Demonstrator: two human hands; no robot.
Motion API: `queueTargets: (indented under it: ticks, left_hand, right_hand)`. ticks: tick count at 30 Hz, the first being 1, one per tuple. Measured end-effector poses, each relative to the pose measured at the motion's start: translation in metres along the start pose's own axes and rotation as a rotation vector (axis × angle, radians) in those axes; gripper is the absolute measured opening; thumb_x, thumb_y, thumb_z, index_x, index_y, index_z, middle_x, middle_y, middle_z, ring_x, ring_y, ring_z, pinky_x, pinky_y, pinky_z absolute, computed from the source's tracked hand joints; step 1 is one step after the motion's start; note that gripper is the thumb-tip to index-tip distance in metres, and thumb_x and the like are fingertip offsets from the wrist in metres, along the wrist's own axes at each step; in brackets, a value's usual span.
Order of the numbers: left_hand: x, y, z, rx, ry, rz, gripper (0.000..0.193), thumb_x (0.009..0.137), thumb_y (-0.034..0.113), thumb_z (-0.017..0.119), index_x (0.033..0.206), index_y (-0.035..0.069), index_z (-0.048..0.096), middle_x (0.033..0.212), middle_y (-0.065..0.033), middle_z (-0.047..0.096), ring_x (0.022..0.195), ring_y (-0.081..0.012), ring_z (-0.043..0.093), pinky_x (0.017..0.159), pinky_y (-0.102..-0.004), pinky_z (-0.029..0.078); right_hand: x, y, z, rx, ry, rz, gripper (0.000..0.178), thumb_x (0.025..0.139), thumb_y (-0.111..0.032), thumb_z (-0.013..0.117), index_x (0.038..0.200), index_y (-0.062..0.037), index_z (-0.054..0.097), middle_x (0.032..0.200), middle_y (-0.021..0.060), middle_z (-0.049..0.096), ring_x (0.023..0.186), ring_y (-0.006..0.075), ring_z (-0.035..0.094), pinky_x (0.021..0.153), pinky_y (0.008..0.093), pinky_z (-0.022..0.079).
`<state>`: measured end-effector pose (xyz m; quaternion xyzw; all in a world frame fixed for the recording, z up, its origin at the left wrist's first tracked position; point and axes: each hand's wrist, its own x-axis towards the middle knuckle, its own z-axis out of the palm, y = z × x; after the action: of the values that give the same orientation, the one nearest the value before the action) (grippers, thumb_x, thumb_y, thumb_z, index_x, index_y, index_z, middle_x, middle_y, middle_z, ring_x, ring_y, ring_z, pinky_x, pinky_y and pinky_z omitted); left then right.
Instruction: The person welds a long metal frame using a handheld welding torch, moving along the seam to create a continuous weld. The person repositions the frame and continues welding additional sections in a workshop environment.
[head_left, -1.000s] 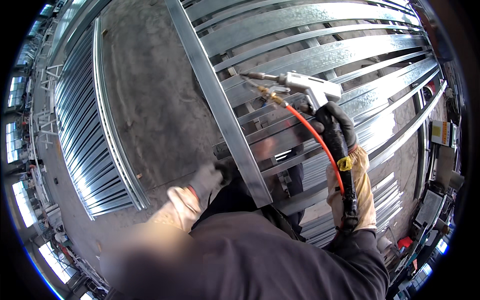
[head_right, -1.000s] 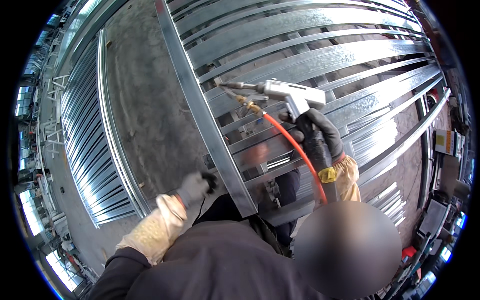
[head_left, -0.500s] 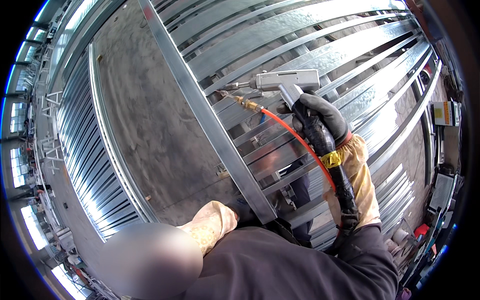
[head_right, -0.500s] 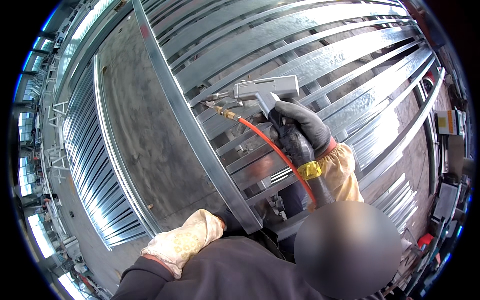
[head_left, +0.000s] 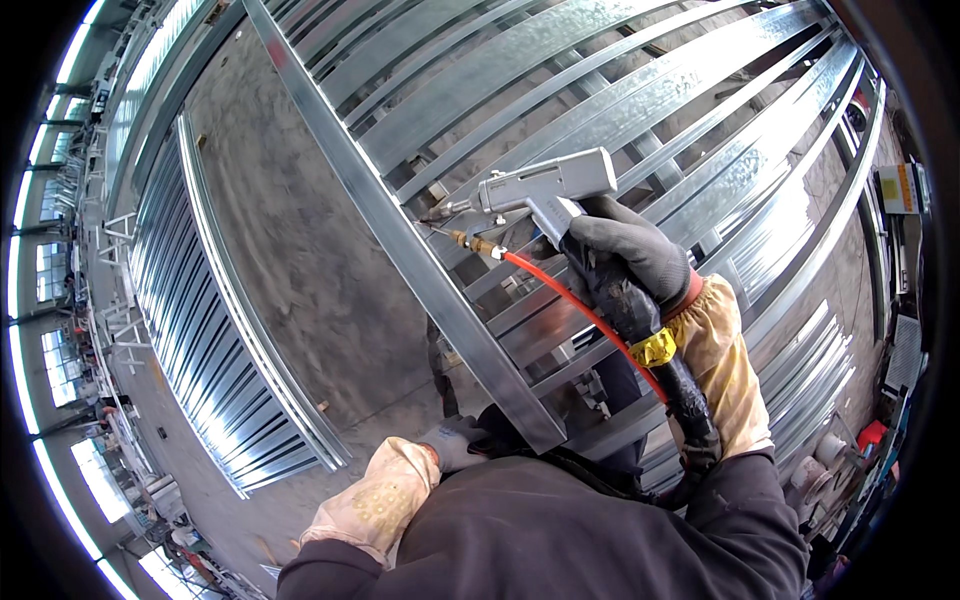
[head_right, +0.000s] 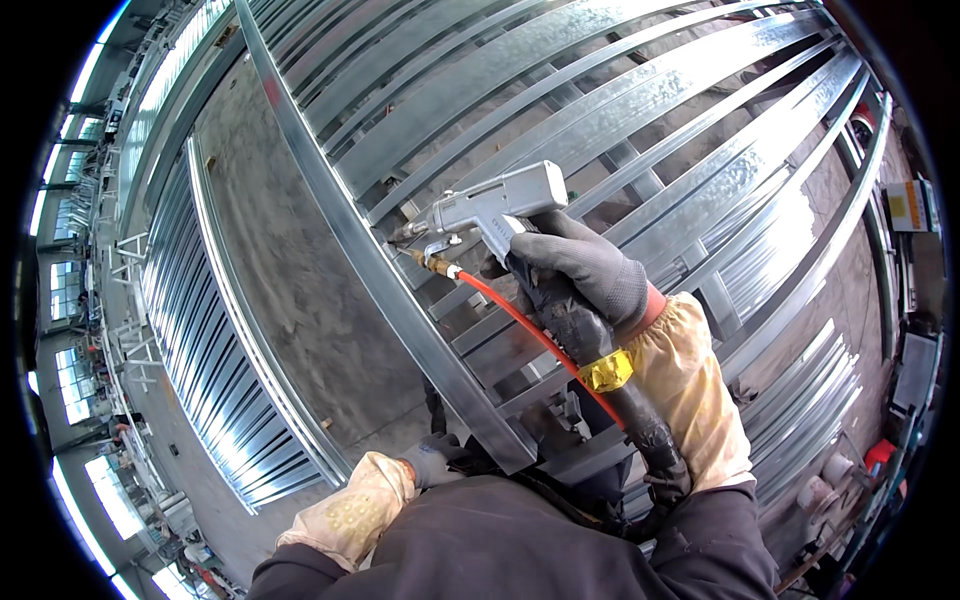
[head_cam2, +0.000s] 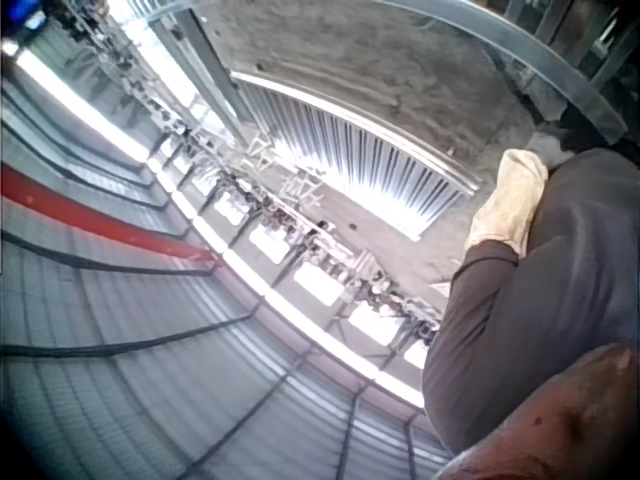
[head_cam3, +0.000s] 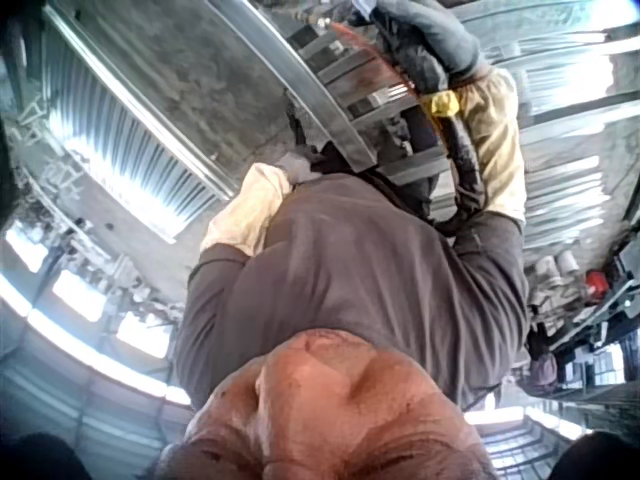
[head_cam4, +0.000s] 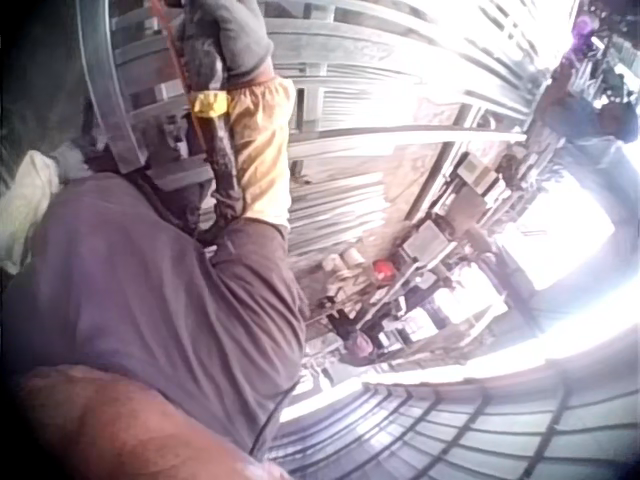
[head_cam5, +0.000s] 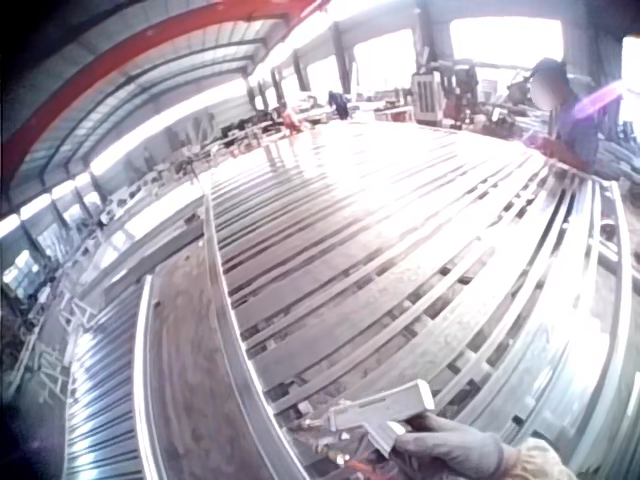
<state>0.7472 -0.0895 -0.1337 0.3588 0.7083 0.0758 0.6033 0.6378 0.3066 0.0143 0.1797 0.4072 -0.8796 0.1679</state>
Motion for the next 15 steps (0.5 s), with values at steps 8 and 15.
queueTargets:
  ticks: [8, 15]
  left_hand:
    - [-0.018, -0.021, 0.028, -0.033, 0.158, 0.021, 0.053, 0.078, 0.056, 0.063, 0.096, 0.006, 0.069, 0.104, -0.0178, 0.066, 0.099, -0.037, 0.059, 0.088, -0.0445, 0.046]
    - [-0.023, -0.014, 0.025, -0.042, 0.289, 0.046, 0.049, 0.076, 0.052, 0.067, 0.084, 0.004, 0.067, 0.087, -0.0184, 0.068, 0.084, -0.0384, 0.063, 0.076, -0.0455, 0.048]
  right_hand:
    - [-0.005, 0.007, -0.003, 0.031, 0.031, -0.004, 0.059, 0.093, -0.018, 0.061, 0.142, 0.0033, 0.036, 0.114, 0.0141, 0.06, 0.096, 0.017, 0.064, 0.081, 0.0281, 0.053]
    - [-0.009, 0.001, 0.005, 0.034, -0.051, -0.013, 0.064, 0.093, -0.021, 0.063, 0.144, 0.0057, 0.034, 0.111, 0.0095, 0.061, 0.086, 0.0063, 0.061, 0.075, 0.0202, 0.053]
